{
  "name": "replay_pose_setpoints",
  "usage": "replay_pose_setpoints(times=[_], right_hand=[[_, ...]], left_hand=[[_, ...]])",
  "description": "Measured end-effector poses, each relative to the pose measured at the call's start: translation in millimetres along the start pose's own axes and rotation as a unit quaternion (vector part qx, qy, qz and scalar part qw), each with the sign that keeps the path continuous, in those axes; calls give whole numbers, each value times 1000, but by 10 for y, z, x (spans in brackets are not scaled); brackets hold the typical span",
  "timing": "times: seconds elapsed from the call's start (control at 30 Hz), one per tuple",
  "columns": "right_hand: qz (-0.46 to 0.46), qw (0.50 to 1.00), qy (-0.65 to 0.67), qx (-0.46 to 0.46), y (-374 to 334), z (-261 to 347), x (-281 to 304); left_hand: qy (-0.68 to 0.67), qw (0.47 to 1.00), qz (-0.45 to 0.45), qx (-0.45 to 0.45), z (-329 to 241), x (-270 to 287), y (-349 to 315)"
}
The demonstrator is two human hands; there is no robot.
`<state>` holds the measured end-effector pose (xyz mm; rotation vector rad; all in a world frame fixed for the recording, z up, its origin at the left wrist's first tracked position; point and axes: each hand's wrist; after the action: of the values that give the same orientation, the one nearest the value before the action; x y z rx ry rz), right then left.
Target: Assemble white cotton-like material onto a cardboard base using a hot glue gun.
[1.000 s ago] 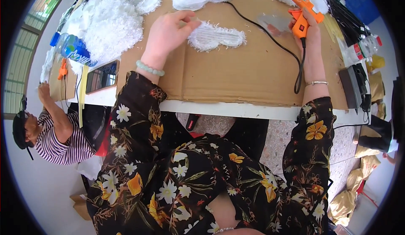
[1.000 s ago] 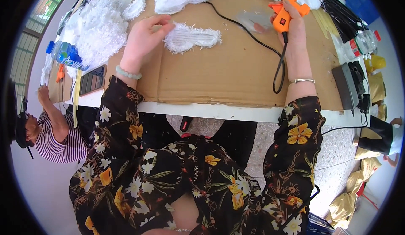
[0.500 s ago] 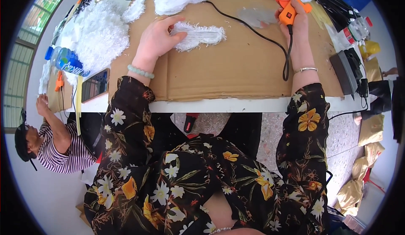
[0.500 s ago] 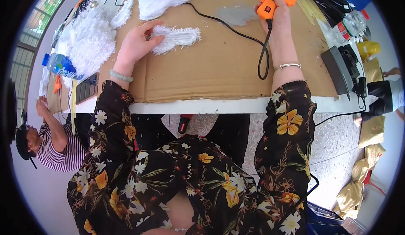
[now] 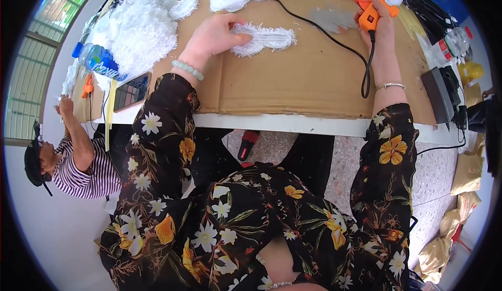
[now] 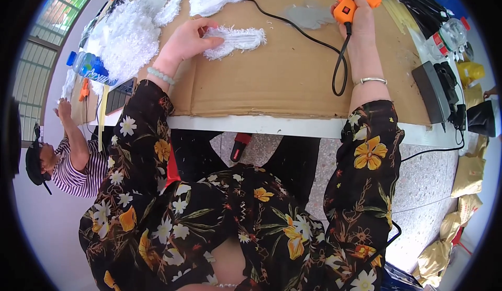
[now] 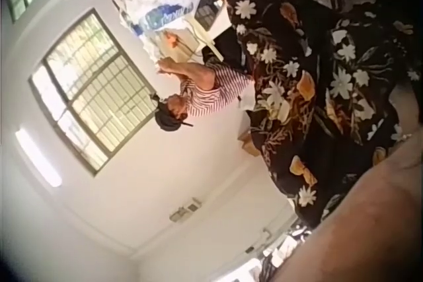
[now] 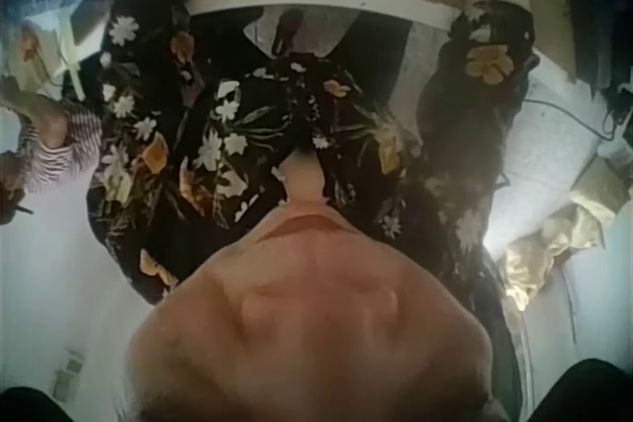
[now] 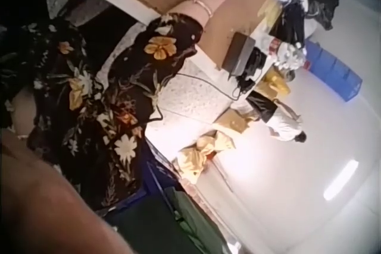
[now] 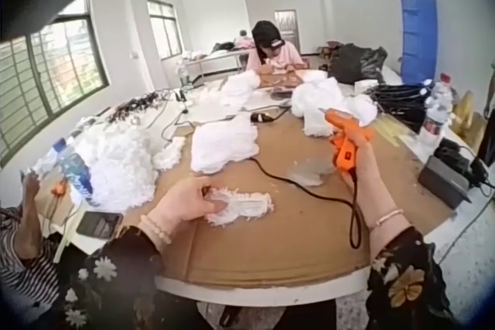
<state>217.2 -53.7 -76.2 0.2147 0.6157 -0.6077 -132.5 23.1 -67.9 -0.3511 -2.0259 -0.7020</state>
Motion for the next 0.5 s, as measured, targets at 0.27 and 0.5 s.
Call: replay_pose_setpoints(times=[0.27,0.5], right_hand=[[-1,1000,-9,0,-61,-22,-46],[-7,1000,-24,4,-106,4,-69]], left_hand=[[37,996,66,-44,-25,99,98],[-140,989,1,-42,-31,243,95]])
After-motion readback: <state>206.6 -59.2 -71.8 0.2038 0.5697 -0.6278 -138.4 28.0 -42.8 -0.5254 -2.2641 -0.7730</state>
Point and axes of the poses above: each hand's wrist, its own y-axis towards the middle knuckle, its own x-axis out of the back of the hand, z = x × y, and after that the axes turned 7 degrees about -z, right-handed
